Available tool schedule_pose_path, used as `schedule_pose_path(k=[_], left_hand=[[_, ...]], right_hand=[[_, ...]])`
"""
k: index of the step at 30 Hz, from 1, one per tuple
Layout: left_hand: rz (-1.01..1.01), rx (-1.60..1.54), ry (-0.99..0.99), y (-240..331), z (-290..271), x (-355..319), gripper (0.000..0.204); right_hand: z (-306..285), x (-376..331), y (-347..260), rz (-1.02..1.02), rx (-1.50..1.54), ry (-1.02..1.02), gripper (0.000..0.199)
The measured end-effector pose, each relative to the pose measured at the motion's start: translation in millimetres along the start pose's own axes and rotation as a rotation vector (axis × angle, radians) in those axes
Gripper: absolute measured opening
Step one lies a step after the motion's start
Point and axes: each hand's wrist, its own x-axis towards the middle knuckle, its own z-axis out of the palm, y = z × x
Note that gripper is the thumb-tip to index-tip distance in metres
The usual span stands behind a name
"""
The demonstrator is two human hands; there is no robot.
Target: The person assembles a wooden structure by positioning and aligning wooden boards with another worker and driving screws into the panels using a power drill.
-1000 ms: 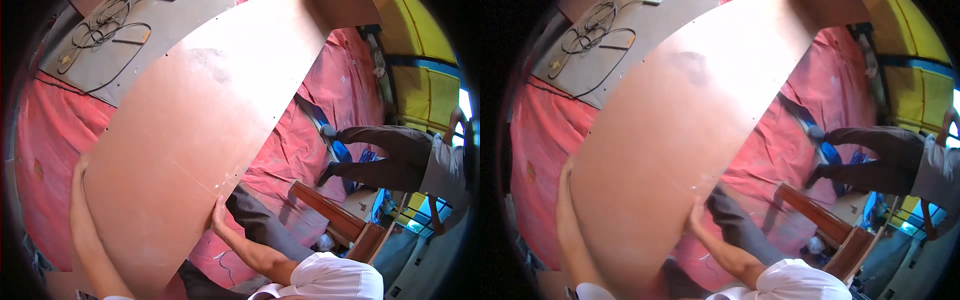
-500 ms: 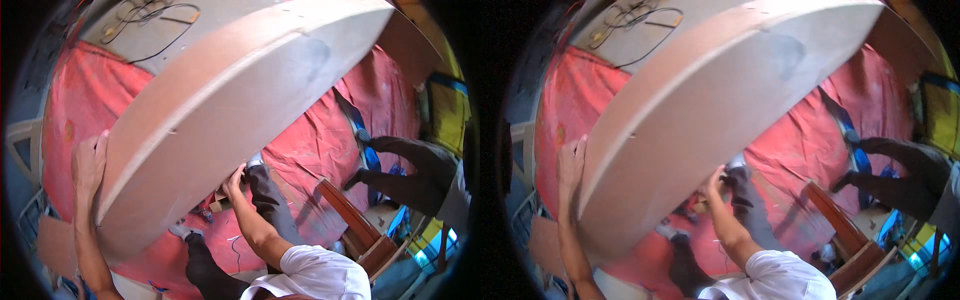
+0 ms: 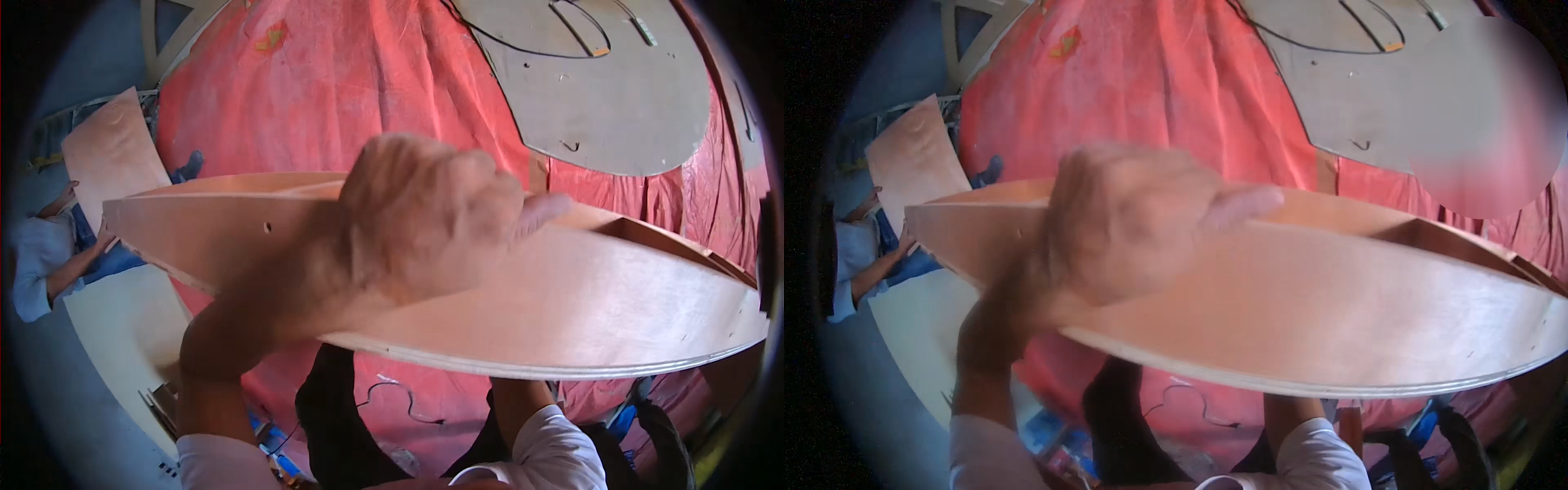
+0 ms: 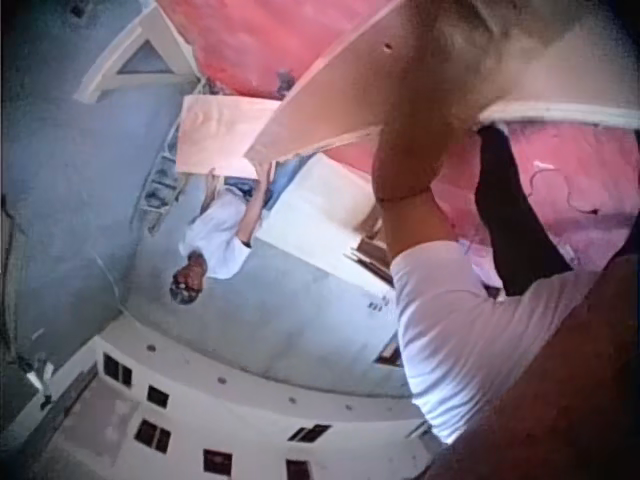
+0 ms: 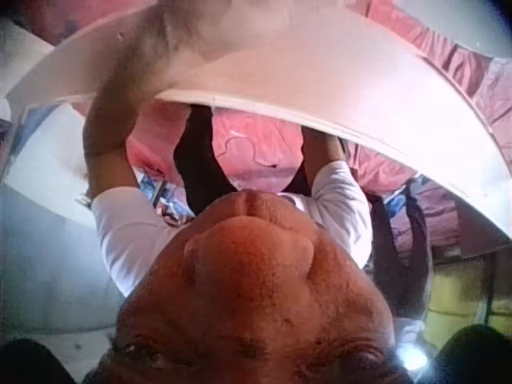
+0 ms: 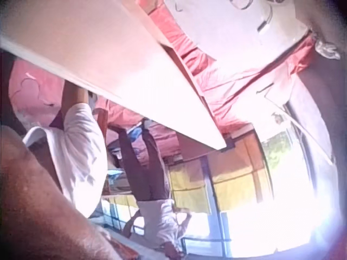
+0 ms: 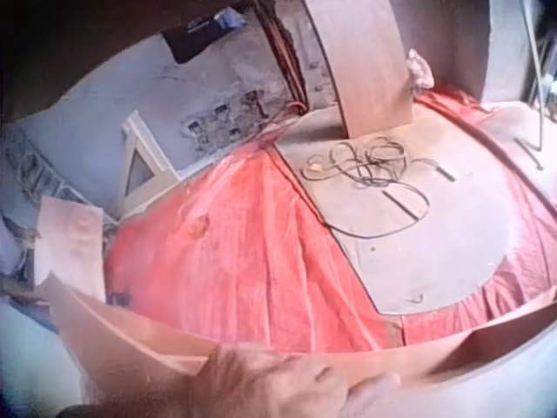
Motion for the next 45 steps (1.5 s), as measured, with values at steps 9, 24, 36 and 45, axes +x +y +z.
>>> schedule_pose_path(k=[9, 24, 36, 45], left_hand=[[-0.257, -0.304, -0.683, -33.8, -26.6, 16.1, 0.061], [-0.293, -0.327, -0.489, 3.7, -22.7, 2.8, 0.061], [-0.291, -0.259, -0.729, -40.7, 25.6, -14.6, 0.054], [-0.586, -0.502, 0.418, -15.9, -27.1, -65.9, 0.05]], right_hand=[[-15.0, -10.0, 1.3, 0.029, -0.119, 0.1, 0.07], [-37.6, -55.6, -7.3, 0.047, -0.137, 0.194, 0.067], [-35.7, -93.1, 9.0, 0.157, -0.31, 0.188, 0.065], [-75.1, -162.3, -35.9, 0.183, -1.199, -0.331, 0.045]])
